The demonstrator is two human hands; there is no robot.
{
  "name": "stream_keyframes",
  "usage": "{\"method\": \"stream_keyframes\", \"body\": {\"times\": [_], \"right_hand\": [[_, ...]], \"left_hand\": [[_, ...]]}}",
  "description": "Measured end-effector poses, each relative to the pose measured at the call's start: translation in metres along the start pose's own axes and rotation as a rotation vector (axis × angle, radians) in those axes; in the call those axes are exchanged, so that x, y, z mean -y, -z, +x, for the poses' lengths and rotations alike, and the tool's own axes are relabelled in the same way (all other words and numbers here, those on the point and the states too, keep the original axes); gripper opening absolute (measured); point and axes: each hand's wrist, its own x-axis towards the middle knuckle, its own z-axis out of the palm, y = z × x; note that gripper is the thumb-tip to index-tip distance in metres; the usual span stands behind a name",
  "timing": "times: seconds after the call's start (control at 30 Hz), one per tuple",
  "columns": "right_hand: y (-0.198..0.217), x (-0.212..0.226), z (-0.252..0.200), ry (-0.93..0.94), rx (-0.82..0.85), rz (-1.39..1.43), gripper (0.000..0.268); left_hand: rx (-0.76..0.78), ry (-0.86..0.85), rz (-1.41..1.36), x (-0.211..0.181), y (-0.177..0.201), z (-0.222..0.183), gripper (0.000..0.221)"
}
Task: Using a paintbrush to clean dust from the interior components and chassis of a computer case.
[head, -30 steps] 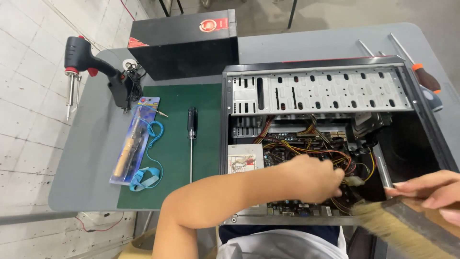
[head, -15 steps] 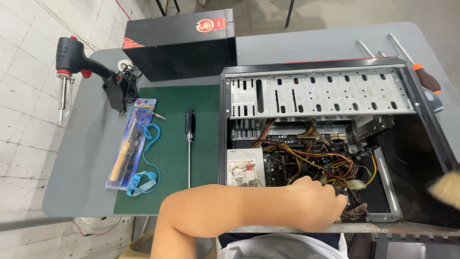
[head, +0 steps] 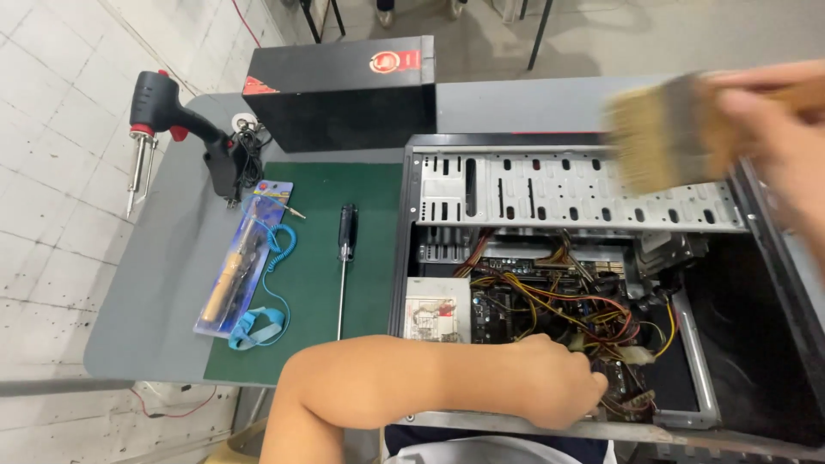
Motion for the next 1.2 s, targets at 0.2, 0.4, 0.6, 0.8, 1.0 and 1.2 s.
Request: {"method": "stream_keyframes", "body": {"times": [0.2, 0.4, 0.6, 0.8, 1.0, 1.2], "right_hand": [[-0.11, 0.061, 0.006, -0.38, 0.178, 0.225, 0.012], [-0.076, 0.036, 0.031, -0.536, 0.192, -0.208, 0.02], [-0.01, -0.1, 0.025, 0.235, -0.101, -1.718, 0.027], [-0.076, -0.026, 0.018, 0.149, 0.158, -0.818, 0.015], [-0.106, 0.047, -0.021, 0.059, 0.11, 0.412, 0.013], [-0.114, 0.024, -0.032, 0.082, 0.127, 0.38, 0.017]], "left_hand": [[0.072, 0.081, 0.082, 0.001, -0.001, 0.009, 0.045], [0.046, 0.055, 0.057, 0.004, -0.007, 0.016, 0.045], [0.009, 0.085, 0.063, 0.002, -0.014, 0.018, 0.038], [0.026, 0.072, 0.091, 0.006, -0.015, 0.02, 0.037], [-0.246, 0.01, 0.059, 0.006, 0.013, -0.013, 0.044], [-1.442, 0.189, 0.373, 0.015, 0.062, -0.057, 0.051]]}}
